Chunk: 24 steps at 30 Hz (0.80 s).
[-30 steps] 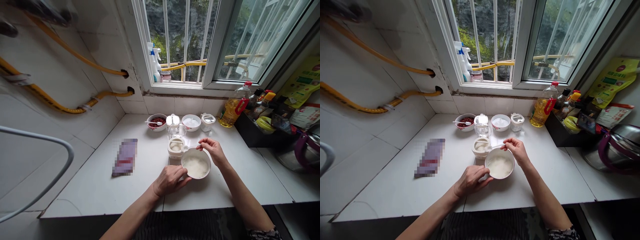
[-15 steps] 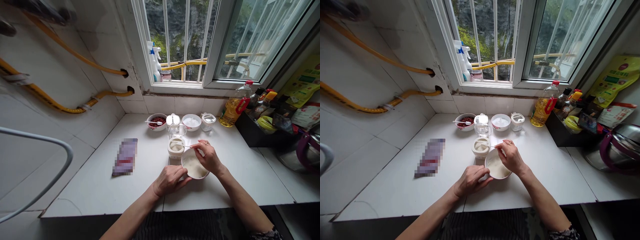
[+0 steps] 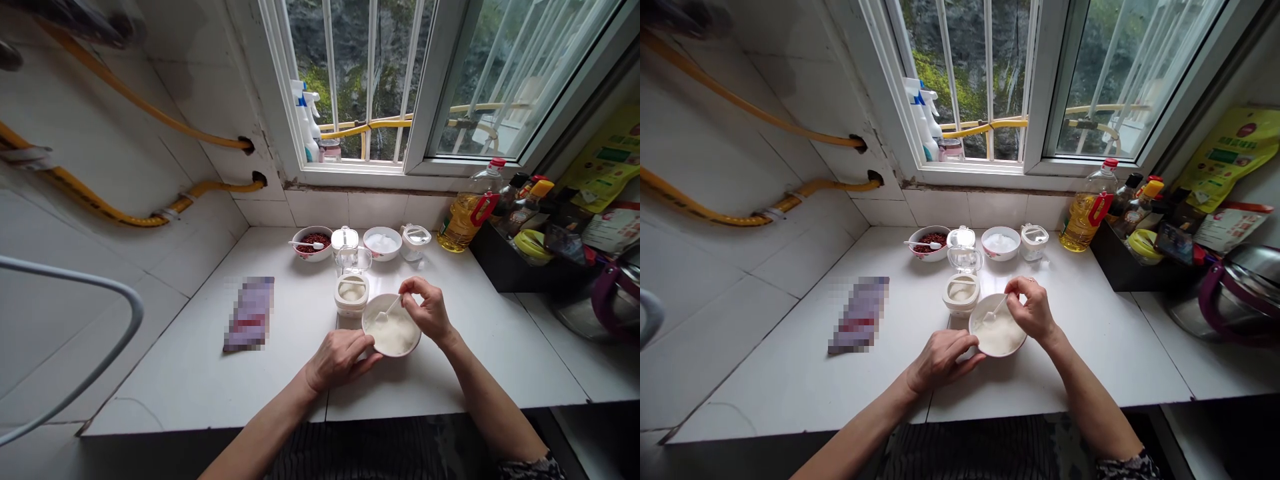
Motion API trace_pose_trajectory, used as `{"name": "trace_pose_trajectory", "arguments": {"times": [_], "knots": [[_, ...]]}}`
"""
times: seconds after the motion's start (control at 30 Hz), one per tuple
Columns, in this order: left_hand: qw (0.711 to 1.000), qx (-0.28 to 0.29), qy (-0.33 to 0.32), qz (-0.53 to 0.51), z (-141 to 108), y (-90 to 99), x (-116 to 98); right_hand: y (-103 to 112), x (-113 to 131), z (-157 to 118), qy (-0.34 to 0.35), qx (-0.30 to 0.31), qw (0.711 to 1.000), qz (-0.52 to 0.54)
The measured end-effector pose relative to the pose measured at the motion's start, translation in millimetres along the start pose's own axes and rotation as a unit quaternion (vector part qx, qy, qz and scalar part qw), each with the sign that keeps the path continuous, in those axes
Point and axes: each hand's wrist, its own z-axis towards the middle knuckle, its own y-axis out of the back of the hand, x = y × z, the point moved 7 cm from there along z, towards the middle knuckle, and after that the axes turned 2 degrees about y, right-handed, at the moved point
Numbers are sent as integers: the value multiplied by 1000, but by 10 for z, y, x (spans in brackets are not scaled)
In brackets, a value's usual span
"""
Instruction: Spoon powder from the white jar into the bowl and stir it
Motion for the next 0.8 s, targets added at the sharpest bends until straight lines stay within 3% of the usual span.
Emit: {"name": "trace_pose_trajectory", "arguments": {"times": [0.17, 0.23, 0.37, 0.53, 0.8], "knots": [[1000, 2, 4, -1, 0, -3, 2, -243, 50, -16, 39, 113, 992, -27], [1000, 1, 1, 1, 0, -3, 1, -279, 50, -25, 29, 129, 991, -11], [1000, 3, -1, 1, 0, -4, -2, -207, -58, -4, -58, 101, 992, 44], [1000, 3, 1, -2, 2, -2, -2, -149, -252, 13, -177, 67, 967, 168], [1000, 3, 1, -1, 5, -5, 0, -139, -393, 23, -248, 26, 935, 251]]}}
